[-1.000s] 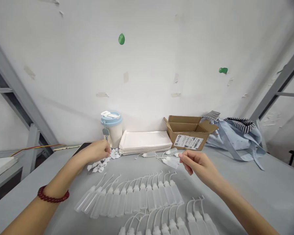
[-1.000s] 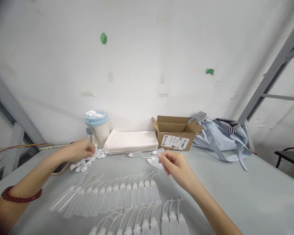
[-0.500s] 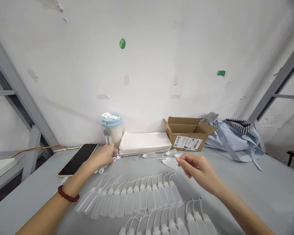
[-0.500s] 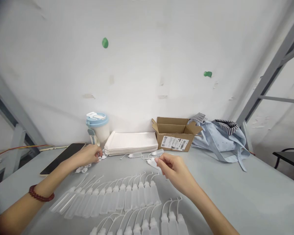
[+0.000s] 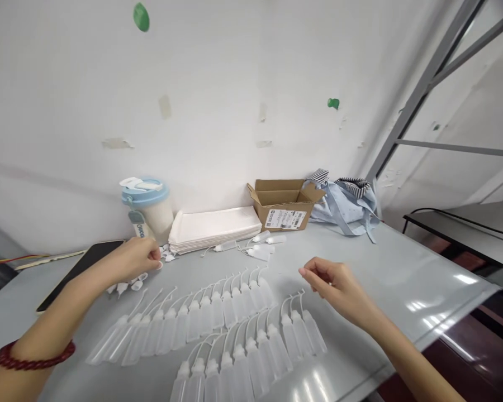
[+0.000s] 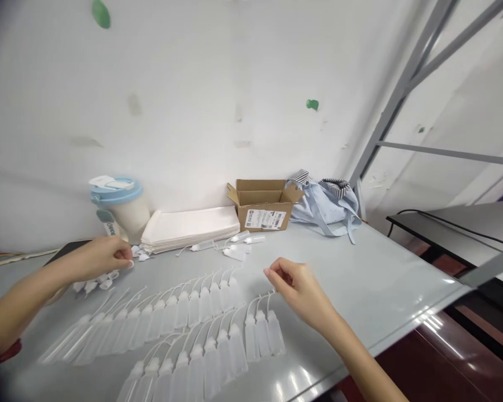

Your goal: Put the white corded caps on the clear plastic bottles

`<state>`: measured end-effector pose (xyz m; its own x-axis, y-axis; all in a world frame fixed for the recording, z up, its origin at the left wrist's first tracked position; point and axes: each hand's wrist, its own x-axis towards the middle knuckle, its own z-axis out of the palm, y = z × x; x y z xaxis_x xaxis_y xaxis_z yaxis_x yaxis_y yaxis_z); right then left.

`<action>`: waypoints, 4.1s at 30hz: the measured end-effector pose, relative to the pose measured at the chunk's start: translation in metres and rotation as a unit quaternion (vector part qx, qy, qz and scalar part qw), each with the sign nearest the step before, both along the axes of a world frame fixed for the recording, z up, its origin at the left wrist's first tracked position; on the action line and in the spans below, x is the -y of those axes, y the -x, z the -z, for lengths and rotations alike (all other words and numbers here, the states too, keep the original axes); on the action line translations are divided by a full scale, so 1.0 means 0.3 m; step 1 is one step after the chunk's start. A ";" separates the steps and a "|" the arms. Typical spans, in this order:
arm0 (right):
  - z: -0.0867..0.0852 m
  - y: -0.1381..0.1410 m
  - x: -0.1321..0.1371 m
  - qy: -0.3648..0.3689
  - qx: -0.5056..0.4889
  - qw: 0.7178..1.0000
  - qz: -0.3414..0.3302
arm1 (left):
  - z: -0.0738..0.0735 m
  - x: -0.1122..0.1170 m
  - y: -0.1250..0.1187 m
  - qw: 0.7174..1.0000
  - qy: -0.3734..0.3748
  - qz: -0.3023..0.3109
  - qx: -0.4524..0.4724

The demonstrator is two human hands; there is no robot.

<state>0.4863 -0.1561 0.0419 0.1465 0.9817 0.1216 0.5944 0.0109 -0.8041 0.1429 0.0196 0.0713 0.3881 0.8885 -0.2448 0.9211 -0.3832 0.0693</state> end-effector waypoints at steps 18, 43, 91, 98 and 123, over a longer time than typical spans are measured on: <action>0.115 0.009 0.176 0.164 0.113 0.980 0.019 | -0.002 0.076 -0.129 0.986 -0.025 0.036 0.163; 0.060 0.035 0.117 0.118 0.027 0.991 0.064 | 0.093 0.066 -0.202 0.973 0.035 0.131 0.188; 0.079 0.238 -0.188 0.059 -0.321 0.924 -0.198 | 0.009 0.246 -0.301 0.846 0.104 0.068 0.518; 0.058 0.252 -0.168 0.078 -0.343 0.917 -0.189 | 0.004 0.282 -0.301 0.853 0.056 0.097 0.509; 0.042 0.239 -0.164 0.175 -0.441 0.839 -0.266 | -0.021 0.294 -0.290 0.839 0.126 -0.002 0.528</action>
<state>0.4145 -0.1069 0.0292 -0.4428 0.8895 -0.1128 -0.2486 -0.2427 -0.9377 0.2300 -0.0685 0.0776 0.5050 0.8615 0.0537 0.2948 -0.2306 0.9273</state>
